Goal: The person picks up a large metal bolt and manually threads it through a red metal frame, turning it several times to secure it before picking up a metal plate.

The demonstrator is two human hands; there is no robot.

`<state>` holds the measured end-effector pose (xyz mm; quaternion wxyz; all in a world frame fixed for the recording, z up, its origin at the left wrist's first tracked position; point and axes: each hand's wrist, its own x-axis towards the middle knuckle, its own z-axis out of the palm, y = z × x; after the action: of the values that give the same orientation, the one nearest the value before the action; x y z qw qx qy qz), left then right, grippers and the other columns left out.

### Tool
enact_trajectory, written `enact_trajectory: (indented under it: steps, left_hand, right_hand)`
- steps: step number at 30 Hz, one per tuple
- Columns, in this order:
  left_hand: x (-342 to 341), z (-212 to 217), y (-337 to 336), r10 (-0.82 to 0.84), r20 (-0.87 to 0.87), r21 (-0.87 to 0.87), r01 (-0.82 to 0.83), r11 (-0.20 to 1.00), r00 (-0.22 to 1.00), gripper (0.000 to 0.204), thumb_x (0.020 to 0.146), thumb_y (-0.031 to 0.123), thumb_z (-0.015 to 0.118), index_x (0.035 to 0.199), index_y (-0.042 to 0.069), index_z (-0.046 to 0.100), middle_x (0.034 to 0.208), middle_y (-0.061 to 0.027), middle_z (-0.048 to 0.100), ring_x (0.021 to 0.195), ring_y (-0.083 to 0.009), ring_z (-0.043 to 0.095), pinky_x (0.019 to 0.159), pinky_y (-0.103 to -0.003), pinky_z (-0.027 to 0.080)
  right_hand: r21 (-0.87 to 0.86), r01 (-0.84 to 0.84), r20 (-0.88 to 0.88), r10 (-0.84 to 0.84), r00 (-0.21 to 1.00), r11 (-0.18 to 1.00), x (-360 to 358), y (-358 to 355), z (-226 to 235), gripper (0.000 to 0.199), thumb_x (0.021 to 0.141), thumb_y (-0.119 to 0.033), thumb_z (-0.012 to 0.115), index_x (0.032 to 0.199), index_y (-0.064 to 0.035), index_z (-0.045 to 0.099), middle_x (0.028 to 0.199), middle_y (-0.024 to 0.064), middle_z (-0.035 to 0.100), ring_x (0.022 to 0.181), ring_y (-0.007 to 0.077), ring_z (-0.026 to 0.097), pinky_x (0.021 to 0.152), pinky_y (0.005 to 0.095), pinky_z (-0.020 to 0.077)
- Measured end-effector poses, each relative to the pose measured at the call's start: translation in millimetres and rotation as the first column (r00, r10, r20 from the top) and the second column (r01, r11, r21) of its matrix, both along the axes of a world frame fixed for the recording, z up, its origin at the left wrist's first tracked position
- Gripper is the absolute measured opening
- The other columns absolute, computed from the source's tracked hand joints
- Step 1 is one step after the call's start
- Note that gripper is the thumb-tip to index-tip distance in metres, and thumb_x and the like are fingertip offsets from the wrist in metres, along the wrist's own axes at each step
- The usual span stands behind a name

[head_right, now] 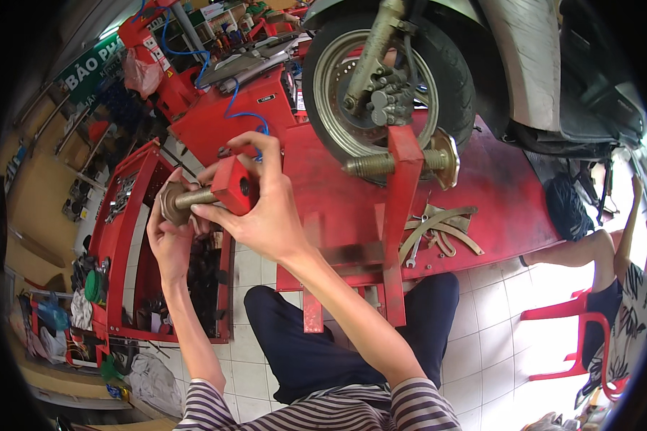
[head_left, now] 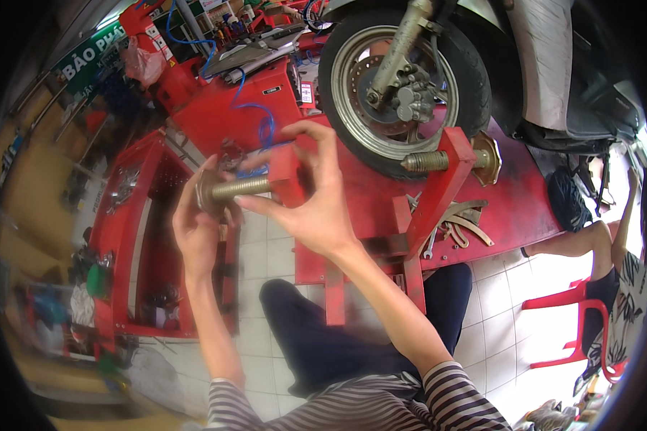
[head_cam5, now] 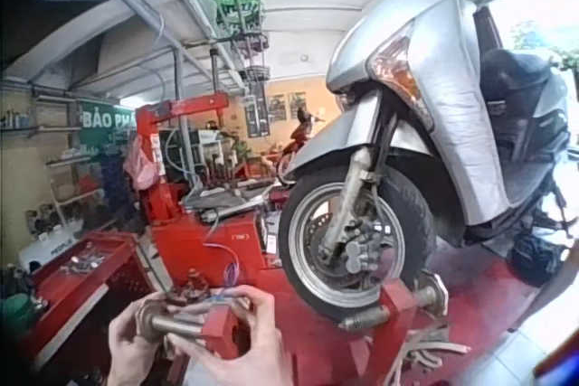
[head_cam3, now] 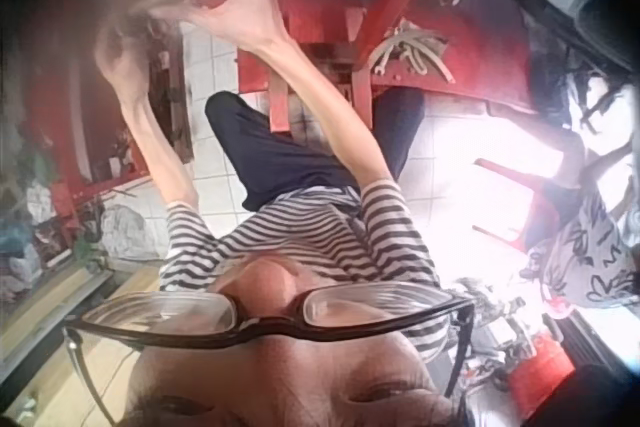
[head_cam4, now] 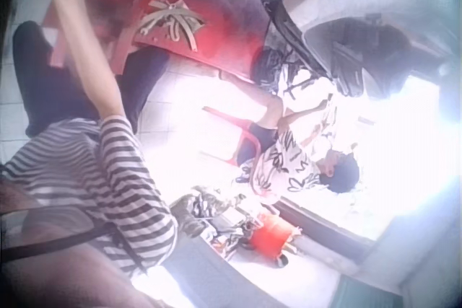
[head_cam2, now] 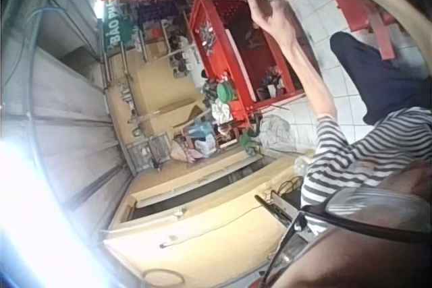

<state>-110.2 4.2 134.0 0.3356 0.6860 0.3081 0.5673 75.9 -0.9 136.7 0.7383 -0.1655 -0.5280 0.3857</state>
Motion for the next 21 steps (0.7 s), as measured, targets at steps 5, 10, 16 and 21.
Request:
enact_trajectory:
  steps: [5, 10, 16, 21]
  left_hand:
    - [2, 4, -3, 0.069, -0.041, -0.01, -0.07, 0.998, 0.997, 0.098, 0.079, 0.07, 0.063, 0.141, -0.003, 0.044, 0.123, -0.011, 0.059, 0.101, -0.016, 0.062, 0.073, -0.025, 0.053]
    - [5, 9, -6, 0.006, -0.098, -0.047, -0.01, 0.999, 0.995, 0.087, 0.086, 0.063, 0.06, 0.138, -0.005, 0.045, 0.133, -0.015, 0.055, 0.116, -0.0213, 0.059, 0.086, -0.032, 0.055]
    - [3, -2, 3, 0.058, -0.038, -0.036, -0.059, 0.998, 0.998, 0.081, 0.09, 0.064, 0.051, 0.129, -0.007, 0.052, 0.109, -0.0134, 0.064, 0.09, -0.0172, 0.065, 0.066, -0.028, 0.055]
    - [-12, 10, 4, -0.153, -0.082, -0.182, 0.136, 0.974, 0.985, 0.068, 0.097, 0.058, 0.043, 0.125, -0.003, 0.056, 0.107, -0.0106, 0.067, 0.094, -0.0161, 0.064, 0.078, -0.032, 0.053]
  right_hand:
    - [-0.082, 0.104, 0.066, -0.099, 0.993, 0.991, 2, 2, -6, 0.073, 0.068, -0.014, 0.091, 0.119, -0.0063, 0.039, 0.098, 0.0093, 0.059, 0.086, 0.018, 0.066, 0.085, 0.0358, 0.0528]
    - [-0.094, 0.2, 0.139, -0.186, 0.973, 0.975, 3, -1, -4, 0.071, 0.069, -0.015, 0.09, 0.118, -0.0054, 0.038, 0.097, 0.0093, 0.061, 0.083, 0.019, 0.066, 0.081, 0.0359, 0.0528]
    - [-0.018, 0.119, 0.14, -0.116, 0.983, 0.993, 7, -2, 1, 0.072, 0.073, -0.012, 0.087, 0.122, -0.0073, 0.034, 0.097, 0.013, 0.07, 0.093, 0.0181, 0.069, 0.083, 0.0323, 0.054]
    - [-0.038, 0.122, 0.176, -0.113, 0.978, 0.992, 8, 1, -2, 0.069, 0.074, -0.009, 0.086, 0.122, -0.007, 0.036, 0.094, 0.0118, 0.071, 0.091, 0.0175, 0.07, 0.082, 0.032, 0.0548]
